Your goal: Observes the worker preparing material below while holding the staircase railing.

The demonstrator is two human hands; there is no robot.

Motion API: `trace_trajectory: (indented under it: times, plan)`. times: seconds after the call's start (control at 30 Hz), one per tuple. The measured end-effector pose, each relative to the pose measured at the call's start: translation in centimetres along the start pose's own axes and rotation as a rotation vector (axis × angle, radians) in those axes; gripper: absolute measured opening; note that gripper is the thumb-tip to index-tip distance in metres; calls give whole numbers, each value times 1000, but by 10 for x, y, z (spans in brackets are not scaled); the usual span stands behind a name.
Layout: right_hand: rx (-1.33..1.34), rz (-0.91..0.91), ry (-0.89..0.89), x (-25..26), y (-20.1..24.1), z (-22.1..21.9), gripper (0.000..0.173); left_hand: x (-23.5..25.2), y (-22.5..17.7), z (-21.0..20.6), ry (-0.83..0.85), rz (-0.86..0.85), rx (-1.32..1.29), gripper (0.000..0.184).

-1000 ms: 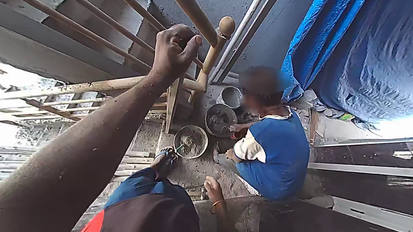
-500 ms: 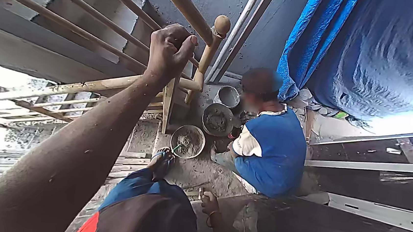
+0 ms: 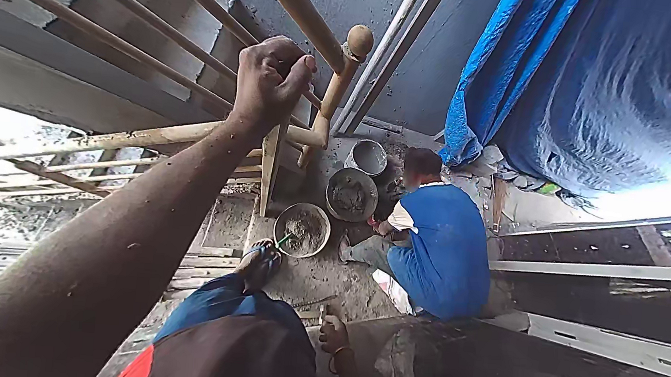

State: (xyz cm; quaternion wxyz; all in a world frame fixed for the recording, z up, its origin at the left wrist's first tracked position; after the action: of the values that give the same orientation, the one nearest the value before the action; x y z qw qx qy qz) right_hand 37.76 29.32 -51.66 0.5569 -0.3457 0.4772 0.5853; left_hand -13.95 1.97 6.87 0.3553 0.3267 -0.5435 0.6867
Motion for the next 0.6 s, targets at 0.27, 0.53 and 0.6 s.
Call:
trace_trajectory:
  times: [0.27,0.53,0.6]
  plan:
    - [-35,12,-7,4,5,4,45,-1,-1,1,-8,-3,4,29]
    - [-19,-3,-6,-8,10,8,44,-1,-1,4,-10,-5,8,28]
    - [-18,-2,6,-15,13,8,42,0,-2,5,-13,-8,16,28]
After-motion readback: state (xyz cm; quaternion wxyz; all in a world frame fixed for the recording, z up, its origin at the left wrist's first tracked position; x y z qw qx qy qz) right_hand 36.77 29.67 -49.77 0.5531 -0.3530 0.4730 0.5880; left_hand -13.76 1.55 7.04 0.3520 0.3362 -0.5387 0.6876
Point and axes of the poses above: each hand's wrist, its own x-axis towards the middle knuckle, its own z-axis out of the back of the hand, y = z × x, the point moved 10 cm from there along x, towards the middle knuckle, and after that the axes turned 11 degrees about -z, right-handed, at the moved point
